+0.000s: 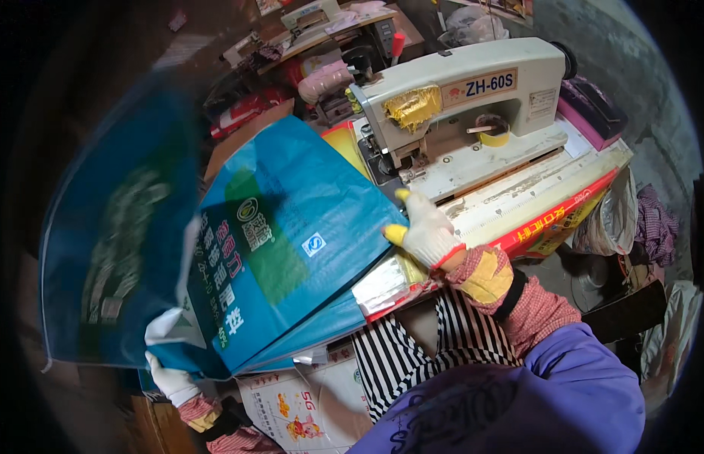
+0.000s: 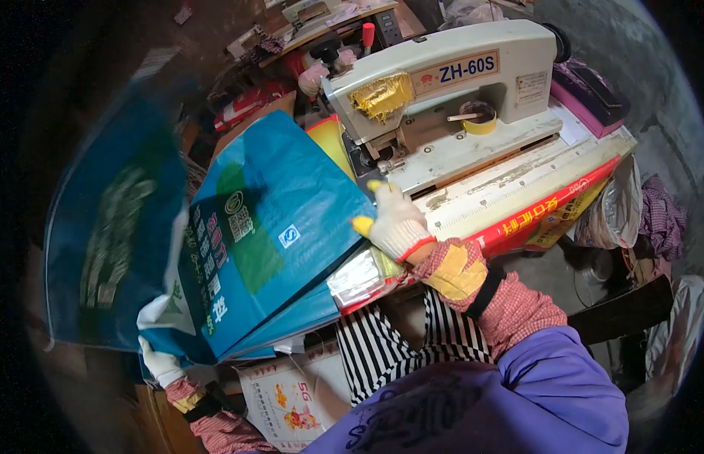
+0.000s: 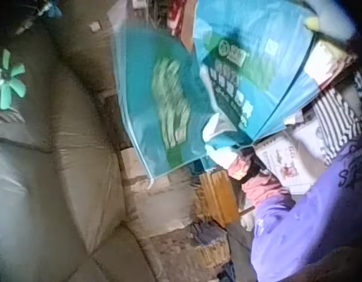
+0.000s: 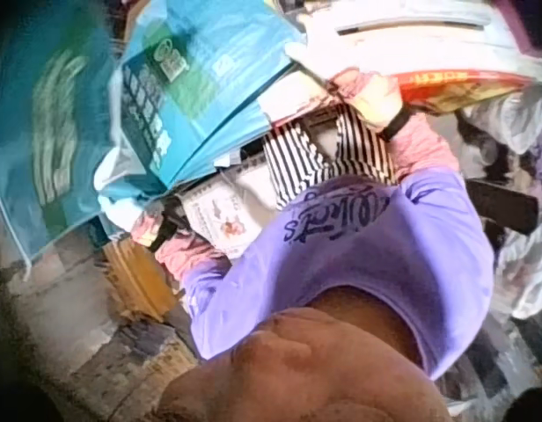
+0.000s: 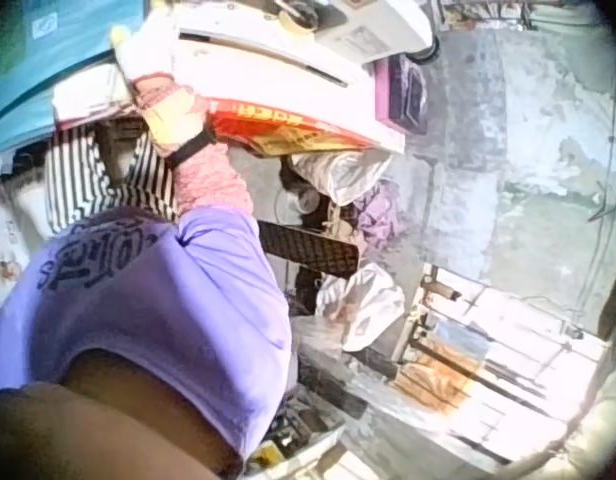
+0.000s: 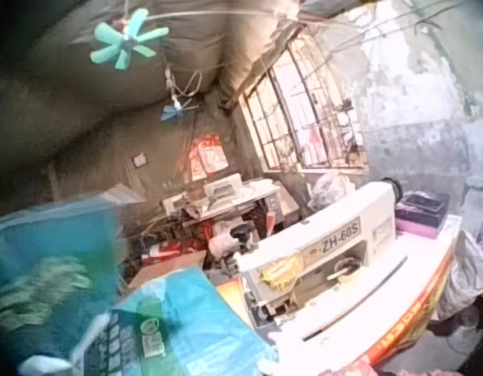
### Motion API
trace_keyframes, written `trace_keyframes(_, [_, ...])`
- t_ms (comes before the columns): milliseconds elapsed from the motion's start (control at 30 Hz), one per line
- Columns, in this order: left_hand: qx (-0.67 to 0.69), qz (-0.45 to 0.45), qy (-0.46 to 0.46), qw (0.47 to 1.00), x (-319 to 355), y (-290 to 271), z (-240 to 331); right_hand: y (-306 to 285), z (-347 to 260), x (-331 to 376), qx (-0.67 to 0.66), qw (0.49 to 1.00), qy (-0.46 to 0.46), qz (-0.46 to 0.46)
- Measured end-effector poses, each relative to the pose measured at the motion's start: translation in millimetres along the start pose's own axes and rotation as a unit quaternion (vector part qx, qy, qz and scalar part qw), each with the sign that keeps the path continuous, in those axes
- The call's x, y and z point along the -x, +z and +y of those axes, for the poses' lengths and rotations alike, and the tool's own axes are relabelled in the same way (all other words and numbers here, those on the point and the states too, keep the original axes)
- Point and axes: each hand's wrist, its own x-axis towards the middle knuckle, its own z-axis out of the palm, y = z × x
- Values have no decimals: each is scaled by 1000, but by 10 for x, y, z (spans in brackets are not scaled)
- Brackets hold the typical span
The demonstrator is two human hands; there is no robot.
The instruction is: Sealing large plastic fertilizer bags using an industrial sealing machine.
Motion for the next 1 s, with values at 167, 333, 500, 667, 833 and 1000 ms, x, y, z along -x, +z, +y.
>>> trace_keyframes(167, [-37, 35, -66, 997, -864, -989, -482, 274, 149, 158, -49, 988, 39, -144])
trace_keyframes(333, [-510, 18, -113, 853, -851, -998, -246, 298, -444, 916, -92, 878, -182, -433])
trace_keyframes(500, [-585, 196, -55, 785, -728, -1059, 303, 433, -390, 964, -178, 798, -412, -402])
trace_keyframes(667, [-439, 136, 197, 866, -884, -532, 344, 587, 275, -9, -214, 957, -43, 190])
trace_keyframes(833, [-332, -171, 279, 885, -406, 1284, 167, 557, 249, -537, -139, 989, 48, -35])
trace_keyframes(1000, [-324, -366, 478, 730, 126, 3030, 44, 423, 102, -492, -42, 997, 45, -44])
